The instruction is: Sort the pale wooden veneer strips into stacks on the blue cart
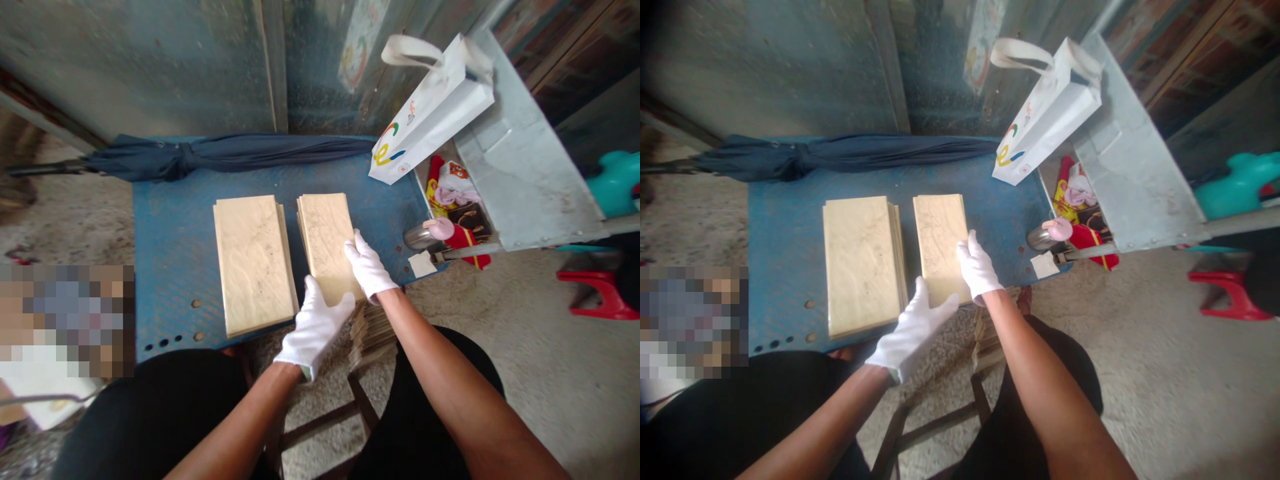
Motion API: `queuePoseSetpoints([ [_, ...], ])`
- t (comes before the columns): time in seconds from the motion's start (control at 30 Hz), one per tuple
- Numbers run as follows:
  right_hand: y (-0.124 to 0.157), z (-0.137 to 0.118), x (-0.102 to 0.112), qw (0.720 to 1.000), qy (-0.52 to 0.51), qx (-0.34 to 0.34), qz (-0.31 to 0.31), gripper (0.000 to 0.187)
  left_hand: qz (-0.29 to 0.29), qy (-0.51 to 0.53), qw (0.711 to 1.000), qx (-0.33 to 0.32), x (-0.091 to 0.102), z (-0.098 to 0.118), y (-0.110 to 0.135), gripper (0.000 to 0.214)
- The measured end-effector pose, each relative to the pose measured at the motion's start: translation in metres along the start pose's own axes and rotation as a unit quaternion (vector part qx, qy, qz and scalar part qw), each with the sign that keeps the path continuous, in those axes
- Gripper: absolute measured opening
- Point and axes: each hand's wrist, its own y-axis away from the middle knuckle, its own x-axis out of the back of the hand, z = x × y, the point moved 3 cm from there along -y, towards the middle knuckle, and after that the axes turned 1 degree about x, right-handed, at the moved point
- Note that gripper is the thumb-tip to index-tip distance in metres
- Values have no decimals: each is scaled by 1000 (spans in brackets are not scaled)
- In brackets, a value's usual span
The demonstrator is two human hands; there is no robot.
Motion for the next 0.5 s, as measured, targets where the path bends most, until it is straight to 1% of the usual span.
queuePoseSetpoints([
  [0.1,-2,4,0,1000,-16,2,6,68,-19,5,999,27,-1,1,3,110],
  [0.2,-3,7,0,1000,-26,7,2,70,-27,-23,999,25,-3,2,4,109],
  [0.3,-5,11,0,999,-45,-2,-8,74,-20,-45,998,29,-7,1,4,109],
  [0.4,-5,15,-3,997,-79,-5,-16,77,-7,-30,999,27,-10,-1,4,111],
  [0.5,-4,19,-5,994,-107,3,-22,82,-6,-37,999,22,-10,-4,1,111],
])
